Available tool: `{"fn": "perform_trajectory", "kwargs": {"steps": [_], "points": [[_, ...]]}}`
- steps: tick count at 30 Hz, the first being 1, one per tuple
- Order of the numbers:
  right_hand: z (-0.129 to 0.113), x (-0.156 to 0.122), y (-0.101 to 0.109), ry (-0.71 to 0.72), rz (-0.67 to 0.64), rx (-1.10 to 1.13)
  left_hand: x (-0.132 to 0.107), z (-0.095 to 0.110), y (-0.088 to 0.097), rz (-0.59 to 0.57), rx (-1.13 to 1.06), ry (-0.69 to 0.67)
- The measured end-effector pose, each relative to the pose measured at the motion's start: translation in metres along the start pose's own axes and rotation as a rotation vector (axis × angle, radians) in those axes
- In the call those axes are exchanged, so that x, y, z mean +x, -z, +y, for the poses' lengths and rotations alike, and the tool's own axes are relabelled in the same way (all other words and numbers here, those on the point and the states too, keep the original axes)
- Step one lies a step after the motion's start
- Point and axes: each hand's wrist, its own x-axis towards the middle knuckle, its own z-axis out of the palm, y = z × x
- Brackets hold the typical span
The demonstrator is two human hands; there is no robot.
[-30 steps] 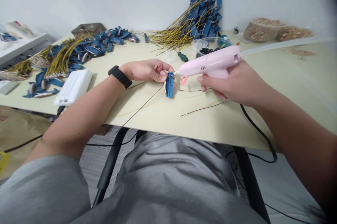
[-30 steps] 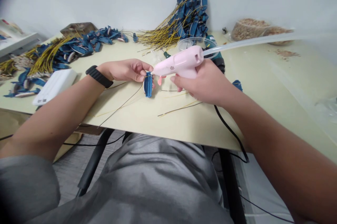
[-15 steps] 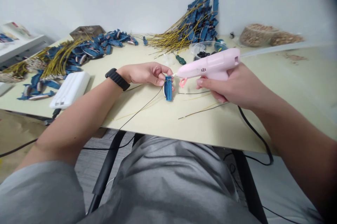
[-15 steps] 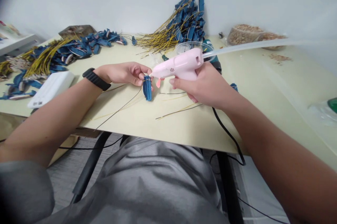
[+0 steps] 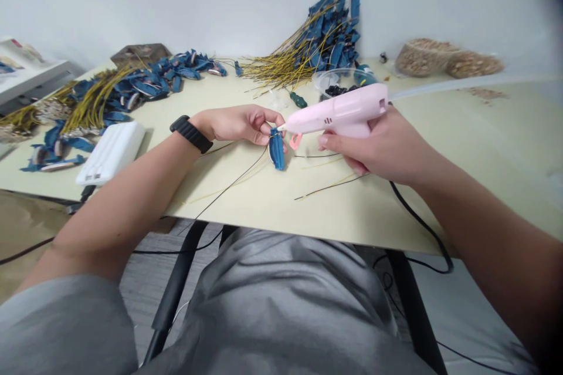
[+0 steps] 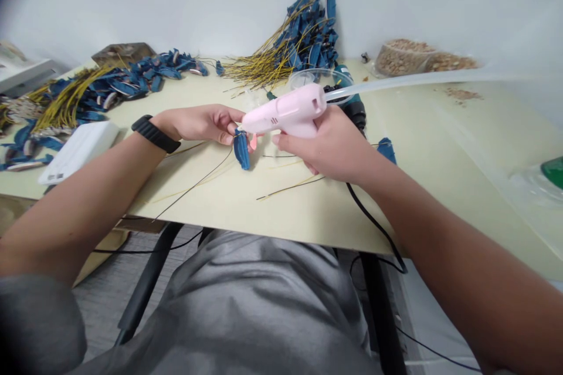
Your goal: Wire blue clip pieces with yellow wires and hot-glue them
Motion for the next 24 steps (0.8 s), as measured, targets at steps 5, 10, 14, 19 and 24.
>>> {"fn": "perform_trajectory", "kwargs": {"steps": [5, 10, 14, 19, 24], "points": [[-0.0003, -0.0005, 0.0002, -0.016, 0.017, -0.010, -0.0008, -0.0002, 0.0011, -0.001, -0.009, 0.022], [-0.0004, -0.0009, 0.0000, -0.006, 0.012, -0.004, -0.0012, 0.0012, -0.0004, -0.008, -0.008, 0.033], [-0.0035, -0.0017, 0.0007, -0.019, -0.011, -0.010, -0.0018, -0.0018, -0.0008, 0.038, -0.023, 0.004], [-0.0066, -0.0012, 0.0001, -0.084, 0.006, -0.039, -0.0024, -0.0029, -0.0010, 0.115, -0.044, 0.013], [-0.0007, 0.0014, -0.0008, -0.082, 0.013, -0.063, -0.0008, -0.0007, -0.0022, 0.186, -0.059, -0.006]]}}
